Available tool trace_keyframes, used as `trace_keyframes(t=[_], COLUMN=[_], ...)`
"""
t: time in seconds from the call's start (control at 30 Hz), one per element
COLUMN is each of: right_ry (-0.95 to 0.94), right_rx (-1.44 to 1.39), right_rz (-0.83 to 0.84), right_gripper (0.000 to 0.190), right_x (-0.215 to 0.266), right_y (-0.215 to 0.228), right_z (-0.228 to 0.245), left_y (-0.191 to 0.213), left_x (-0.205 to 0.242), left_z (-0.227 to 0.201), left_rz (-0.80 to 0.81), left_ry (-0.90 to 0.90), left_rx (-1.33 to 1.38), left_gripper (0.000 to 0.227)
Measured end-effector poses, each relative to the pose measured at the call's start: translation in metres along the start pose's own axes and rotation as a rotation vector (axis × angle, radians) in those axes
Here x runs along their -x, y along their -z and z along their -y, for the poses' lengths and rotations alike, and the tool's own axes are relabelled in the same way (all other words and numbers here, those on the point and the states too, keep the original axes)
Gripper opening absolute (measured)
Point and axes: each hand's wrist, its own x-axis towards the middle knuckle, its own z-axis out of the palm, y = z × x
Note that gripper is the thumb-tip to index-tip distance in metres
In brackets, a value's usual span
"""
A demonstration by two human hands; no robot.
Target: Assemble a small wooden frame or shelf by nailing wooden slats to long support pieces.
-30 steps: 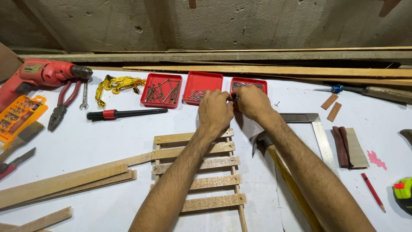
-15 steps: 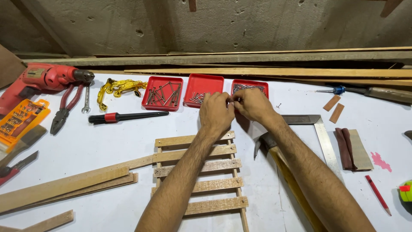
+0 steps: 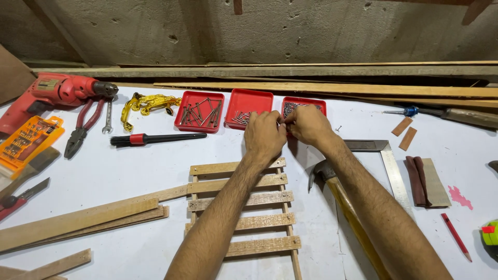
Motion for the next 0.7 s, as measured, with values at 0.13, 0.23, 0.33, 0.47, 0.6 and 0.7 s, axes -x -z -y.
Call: trace_keyframes(t=[0.13,0.23,0.33,0.47,0.6,0.7], right_ry=[0.050,-0.002,-0.085,-0.032,-0.087,-0.148], right_rx=[-0.024,-0.010,0.028,-0.172,-0.305,-0.371], right_rz=[0.003,0.103,0.160,-0.050,-0.161,-0.142], right_gripper=[0.021,0.019,0.023,0.019,0.022,0.022], right_x=[-0.003,-0.004,0.000,0.006,0.015,0.031], right_y=[0.001,0.001,0.002,0.009,0.022,0.032], right_z=[0.003,0.003,0.000,-0.008,-0.011,-0.010], left_y=[-0.001,0.000,0.000,-0.001,0.002,0.005], left_x=[-0.001,-0.001,-0.001,-0.001,-0.001,0.002], left_z=[0.002,0.001,0.002,-0.001,-0.015,-0.027], left_rz=[0.013,0.027,0.027,-0.011,-0.039,-0.042], left_ry=[0.008,0.018,0.012,-0.025,-0.048,-0.059], left_rx=[0.005,0.019,0.009,0.012,0.082,0.124], left_gripper=[0.017,0.016,0.016,0.019,0.022,0.020])
